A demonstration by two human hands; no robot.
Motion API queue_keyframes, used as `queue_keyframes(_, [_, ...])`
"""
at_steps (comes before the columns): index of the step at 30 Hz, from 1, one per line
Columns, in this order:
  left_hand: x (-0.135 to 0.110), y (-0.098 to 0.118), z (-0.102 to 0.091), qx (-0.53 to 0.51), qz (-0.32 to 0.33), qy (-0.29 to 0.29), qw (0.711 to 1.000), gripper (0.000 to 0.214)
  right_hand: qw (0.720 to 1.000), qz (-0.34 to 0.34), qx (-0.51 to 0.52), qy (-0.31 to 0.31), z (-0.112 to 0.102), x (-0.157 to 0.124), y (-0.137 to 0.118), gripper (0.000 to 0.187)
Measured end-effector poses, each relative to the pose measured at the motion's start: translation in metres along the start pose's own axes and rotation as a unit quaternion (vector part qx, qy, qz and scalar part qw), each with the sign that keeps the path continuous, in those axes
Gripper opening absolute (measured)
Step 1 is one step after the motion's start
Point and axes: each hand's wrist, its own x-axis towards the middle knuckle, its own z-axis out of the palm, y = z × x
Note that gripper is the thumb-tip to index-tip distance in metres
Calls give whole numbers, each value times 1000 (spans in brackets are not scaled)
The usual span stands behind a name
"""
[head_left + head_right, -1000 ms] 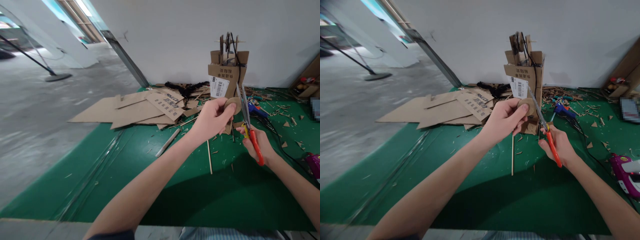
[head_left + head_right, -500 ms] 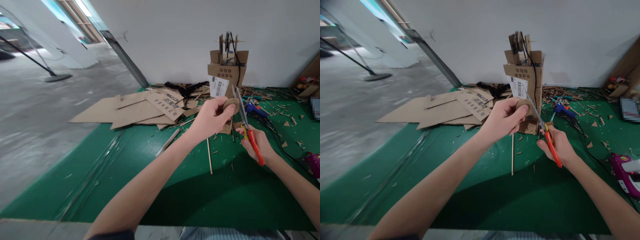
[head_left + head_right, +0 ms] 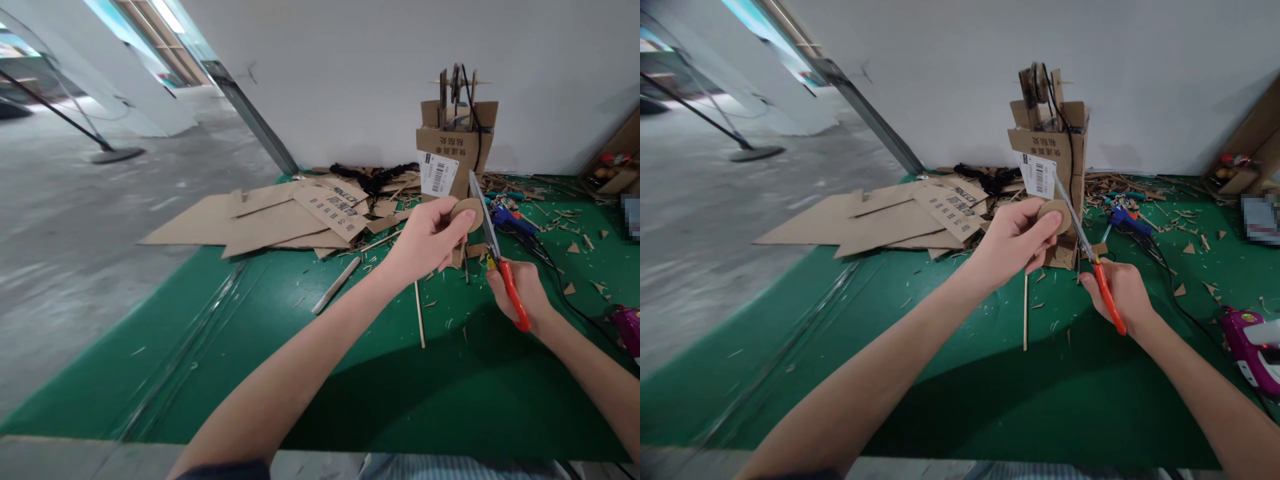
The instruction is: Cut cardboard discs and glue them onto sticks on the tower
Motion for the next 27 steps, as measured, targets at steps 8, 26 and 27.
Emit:
queue_keyframes(8, [2,-4,-2,-59,13,30,998,33,1000,-6,7,8,1,0,4,49])
queue_keyframes(26, [1,0,-1,-31,17,20,999,35,996,31,82,-20,7,-2,10,41])
queue_keyframes(27, [0,0,0,-29,13,22,999,36,996,30,84,-21,7,-2,10,43])
